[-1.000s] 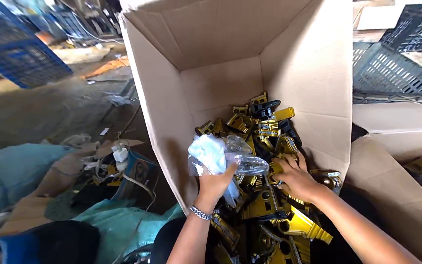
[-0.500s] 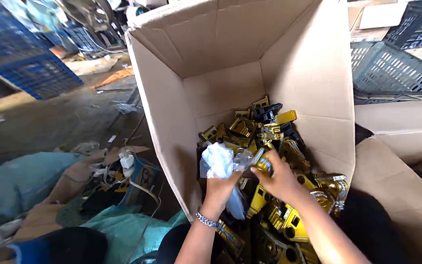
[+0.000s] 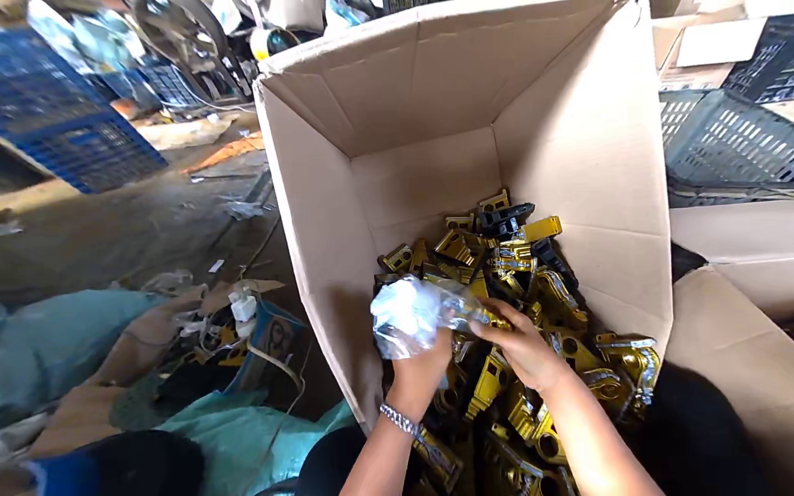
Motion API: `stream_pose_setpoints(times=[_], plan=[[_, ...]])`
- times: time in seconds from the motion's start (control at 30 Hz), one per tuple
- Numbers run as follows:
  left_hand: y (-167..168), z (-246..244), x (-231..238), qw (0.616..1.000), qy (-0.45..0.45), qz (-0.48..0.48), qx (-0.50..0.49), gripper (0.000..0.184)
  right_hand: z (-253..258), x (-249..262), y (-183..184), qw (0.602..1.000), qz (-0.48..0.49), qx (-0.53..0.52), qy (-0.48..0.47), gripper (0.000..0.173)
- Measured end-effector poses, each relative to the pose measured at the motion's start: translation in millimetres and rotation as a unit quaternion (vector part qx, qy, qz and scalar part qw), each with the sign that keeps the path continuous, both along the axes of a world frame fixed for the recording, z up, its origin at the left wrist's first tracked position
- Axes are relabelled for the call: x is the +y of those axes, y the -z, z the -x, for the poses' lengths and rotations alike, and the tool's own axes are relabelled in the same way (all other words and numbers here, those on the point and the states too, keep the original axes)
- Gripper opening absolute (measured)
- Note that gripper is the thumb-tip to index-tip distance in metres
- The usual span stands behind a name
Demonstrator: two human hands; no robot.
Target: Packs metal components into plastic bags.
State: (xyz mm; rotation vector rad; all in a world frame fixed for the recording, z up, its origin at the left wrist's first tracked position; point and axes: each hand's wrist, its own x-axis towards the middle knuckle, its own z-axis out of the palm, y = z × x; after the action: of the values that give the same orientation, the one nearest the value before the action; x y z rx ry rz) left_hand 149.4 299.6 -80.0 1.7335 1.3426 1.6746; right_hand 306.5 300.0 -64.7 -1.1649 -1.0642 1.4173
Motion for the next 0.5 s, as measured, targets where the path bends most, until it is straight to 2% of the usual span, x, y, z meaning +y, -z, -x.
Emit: stream_pose_setpoints(times=[0.1, 0.17, 0.2, 0.23, 0.3, 0.33, 0.37, 0.4, 0.43, 0.5], plan=[[-8, -10, -30, 0.991, 0.123, 0.040, 0.037, 0.054, -2, 1, 9, 0.998, -0.062, -0.016, 0.017, 0.053], [-3, -2, -26, 0.990, 0.121, 0.043, 0.052, 0.057, -19, -5, 8, 0.995, -0.093, -0.033, 0.031, 0.042], [0, 6, -20, 0.994, 0.093, 0.034, 0.053, 0.062, -35, -11, 8, 0.992, -0.114, 0.000, 0.046, 0.041], [1, 14, -13, 0.996, 0.059, 0.017, 0.061, 0.063, -54, -18, 12, 0.982, -0.159, 0.085, 0.063, 0.041], [-3, 24, -1, 0.994, 0.000, -0.027, 0.103, 0.061, -82, -18, 19, 0.909, -0.269, 0.312, 0.058, 0.045], [-4, 24, -1, 0.991, -0.013, -0.036, 0.125, 0.058, -87, -16, 18, 0.890, -0.295, 0.347, 0.026, 0.057], [-3, 22, -2, 0.989, -0.010, -0.035, 0.141, 0.056, -81, -16, 17, 0.911, -0.264, 0.316, 0.019, 0.065], [-1, 18, -5, 0.988, 0.007, -0.030, 0.149, 0.054, -67, -16, 13, 0.953, -0.192, 0.234, 0.015, 0.064], [1, 13, -6, 0.988, 0.036, -0.024, 0.146, 0.055, -50, -16, 5, 0.985, -0.115, 0.124, -0.012, 0.052], [2, 7, -10, 0.990, 0.128, 0.032, 0.055, 0.067, -26, -13, -6, 0.998, -0.041, -0.023, -0.042, 0.028]])
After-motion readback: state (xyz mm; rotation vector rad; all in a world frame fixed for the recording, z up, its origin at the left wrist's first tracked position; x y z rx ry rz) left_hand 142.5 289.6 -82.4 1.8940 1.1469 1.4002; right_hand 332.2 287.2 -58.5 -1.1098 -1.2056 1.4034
